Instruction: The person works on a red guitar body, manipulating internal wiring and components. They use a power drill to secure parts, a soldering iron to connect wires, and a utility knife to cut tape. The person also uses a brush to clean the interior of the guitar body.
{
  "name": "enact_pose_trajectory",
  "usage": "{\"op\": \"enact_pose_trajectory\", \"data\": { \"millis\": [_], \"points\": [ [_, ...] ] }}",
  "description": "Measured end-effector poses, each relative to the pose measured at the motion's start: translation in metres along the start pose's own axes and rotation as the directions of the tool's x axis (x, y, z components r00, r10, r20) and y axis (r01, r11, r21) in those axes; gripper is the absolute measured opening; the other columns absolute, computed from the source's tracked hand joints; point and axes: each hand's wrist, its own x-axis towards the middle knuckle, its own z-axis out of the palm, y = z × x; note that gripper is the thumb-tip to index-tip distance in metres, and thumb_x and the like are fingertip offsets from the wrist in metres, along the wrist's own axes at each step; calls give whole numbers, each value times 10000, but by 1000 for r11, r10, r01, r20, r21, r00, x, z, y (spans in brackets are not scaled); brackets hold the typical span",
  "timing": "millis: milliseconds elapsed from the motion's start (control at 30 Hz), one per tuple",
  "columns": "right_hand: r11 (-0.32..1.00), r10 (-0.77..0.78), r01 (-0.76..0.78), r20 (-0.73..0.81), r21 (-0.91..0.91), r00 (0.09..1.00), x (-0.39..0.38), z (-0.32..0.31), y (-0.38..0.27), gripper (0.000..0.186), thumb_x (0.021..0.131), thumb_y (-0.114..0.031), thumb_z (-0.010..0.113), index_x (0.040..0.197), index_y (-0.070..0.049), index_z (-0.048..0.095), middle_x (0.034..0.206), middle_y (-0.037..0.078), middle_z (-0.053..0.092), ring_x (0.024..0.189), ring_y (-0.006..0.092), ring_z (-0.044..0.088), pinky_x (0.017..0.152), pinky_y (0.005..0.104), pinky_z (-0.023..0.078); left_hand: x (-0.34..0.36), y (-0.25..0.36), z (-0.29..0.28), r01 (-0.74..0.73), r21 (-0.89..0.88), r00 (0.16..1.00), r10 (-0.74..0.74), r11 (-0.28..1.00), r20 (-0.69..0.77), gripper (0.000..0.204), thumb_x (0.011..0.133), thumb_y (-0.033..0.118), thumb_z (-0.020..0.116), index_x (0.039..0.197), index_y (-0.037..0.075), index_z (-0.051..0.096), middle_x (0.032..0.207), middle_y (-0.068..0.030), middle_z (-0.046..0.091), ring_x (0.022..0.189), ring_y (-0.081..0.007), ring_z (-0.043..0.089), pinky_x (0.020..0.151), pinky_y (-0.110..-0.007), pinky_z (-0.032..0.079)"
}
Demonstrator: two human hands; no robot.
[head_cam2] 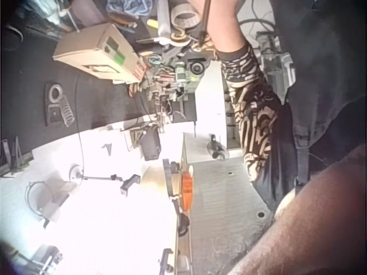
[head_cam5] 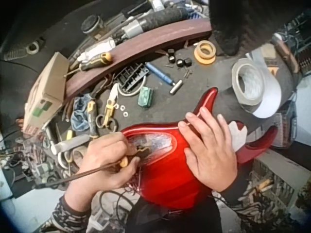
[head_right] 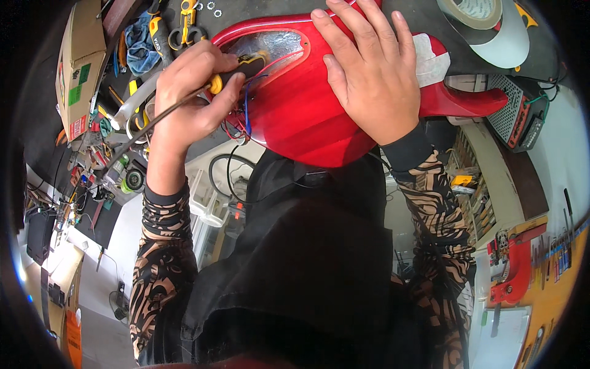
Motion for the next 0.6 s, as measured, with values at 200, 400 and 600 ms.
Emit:
{"op": "enact_pose_trajectory", "data": {
  "millis": [200,400,600],
  "points": [
    [1000,2,-2,3,11,1000,0,0,0,596,962,-153,686,1548,-127,583,1603,133,522,1556,396,423,1268,609,298,-1,-8,7,-42,-7,993,41,999,-113,172,821,67,839,913,34,698,825,-111,628,753,-323,662,672,-399,542],
    [999,29,-30,93,12,995,6,-14,-7,609,955,-152,701,1552,-124,582,1613,131,513,1560,395,416,1272,608,295,4,-6,5,7,-27,995,-9,1000,-99,168,814,48,835,900,15,696,813,-118,609,741,-328,653,662,-403,533],
    [999,33,-34,110,7,993,5,-14,-6,622,949,-151,707,1556,-119,577,1622,132,503,1570,393,401,1275,610,291,3,-7,-4,22,8,1000,-22,1000,-8,187,806,9,846,939,-14,716,846,-130,672,773,-302,677,702,-369,543]
  ]
}}
